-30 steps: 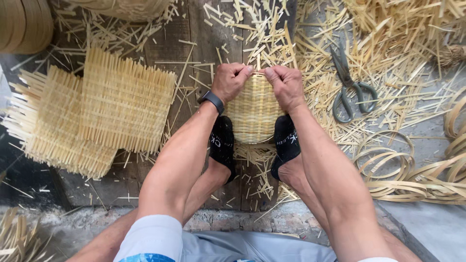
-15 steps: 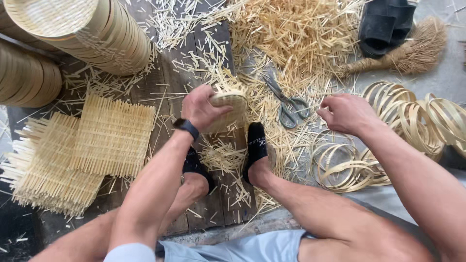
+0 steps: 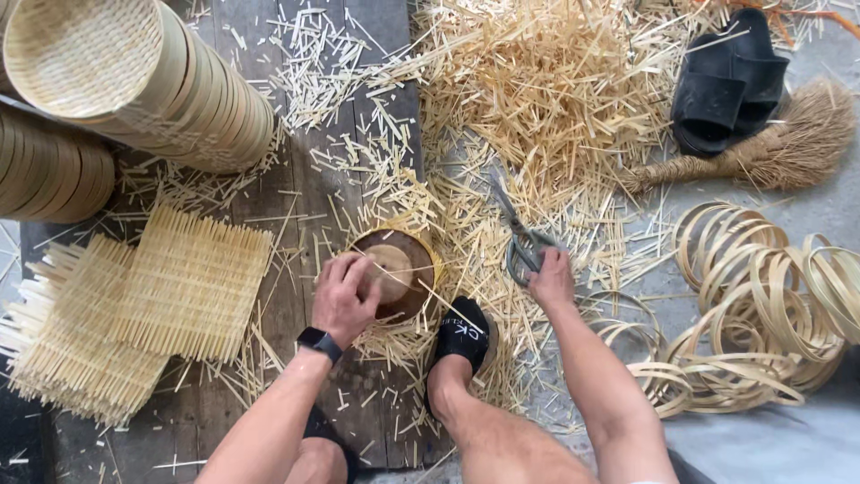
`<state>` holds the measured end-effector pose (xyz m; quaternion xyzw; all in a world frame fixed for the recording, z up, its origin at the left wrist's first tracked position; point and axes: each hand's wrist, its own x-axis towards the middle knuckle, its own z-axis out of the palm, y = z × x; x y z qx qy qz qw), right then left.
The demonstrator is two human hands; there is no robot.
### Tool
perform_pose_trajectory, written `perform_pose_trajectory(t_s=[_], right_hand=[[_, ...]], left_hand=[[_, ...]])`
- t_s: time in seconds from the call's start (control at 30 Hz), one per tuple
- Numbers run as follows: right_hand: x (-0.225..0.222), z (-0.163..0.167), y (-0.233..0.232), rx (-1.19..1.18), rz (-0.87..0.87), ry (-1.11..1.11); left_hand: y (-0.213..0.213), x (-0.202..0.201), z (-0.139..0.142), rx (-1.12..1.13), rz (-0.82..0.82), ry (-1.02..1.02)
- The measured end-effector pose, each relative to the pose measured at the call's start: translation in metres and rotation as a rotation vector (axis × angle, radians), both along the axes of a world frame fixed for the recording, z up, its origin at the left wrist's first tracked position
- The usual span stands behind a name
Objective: The person sits on the floor of a bamboo workshop and finishes woven bamboo basket lids. They hold a woven disc on a round wooden mold, trim the overhanging edge with scissors, fit and press a thin bamboo rim ring around the edge, then stack the finished basket with others.
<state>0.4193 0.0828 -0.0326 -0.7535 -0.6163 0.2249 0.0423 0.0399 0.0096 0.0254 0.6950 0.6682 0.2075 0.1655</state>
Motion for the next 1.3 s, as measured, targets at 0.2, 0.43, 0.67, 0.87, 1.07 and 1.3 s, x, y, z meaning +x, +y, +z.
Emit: perform_pose_trajectory(t_s=[0.2,0.43,0.67,0.87,1.07,1.3], right_hand=[[0.002,-0.005,0.014,-0.304,-0.065,0.029],[0.016,-0.004,-0.051,-0.513,-0.36,1.621],[-0.02,0.022,-0.096,-0.603,-0.384,1.456],[-0.027,0.014,-0.103,-0.414,-0.049,0.198],[-0.026,0.016,-0.086,-0.22,0.204,0.189],[-0.076,0.019,-0.04,-0.447,0.18,-0.084]], left_hand=[[0.035,0.038,0.002,-0.169,-0.069,0.131],[0.046,0.031,0.002,0.023,-0.065,0.018],[0.06,0.035,-0.014,0.101,-0.061,0.01],[0.051,0.036,-0.028,0.069,0.081,-0.104],[0.028,0.068,-0.053,0.023,0.392,-0.329],[0.029,0.079,-0.055,0.005,0.372,-0.236]])
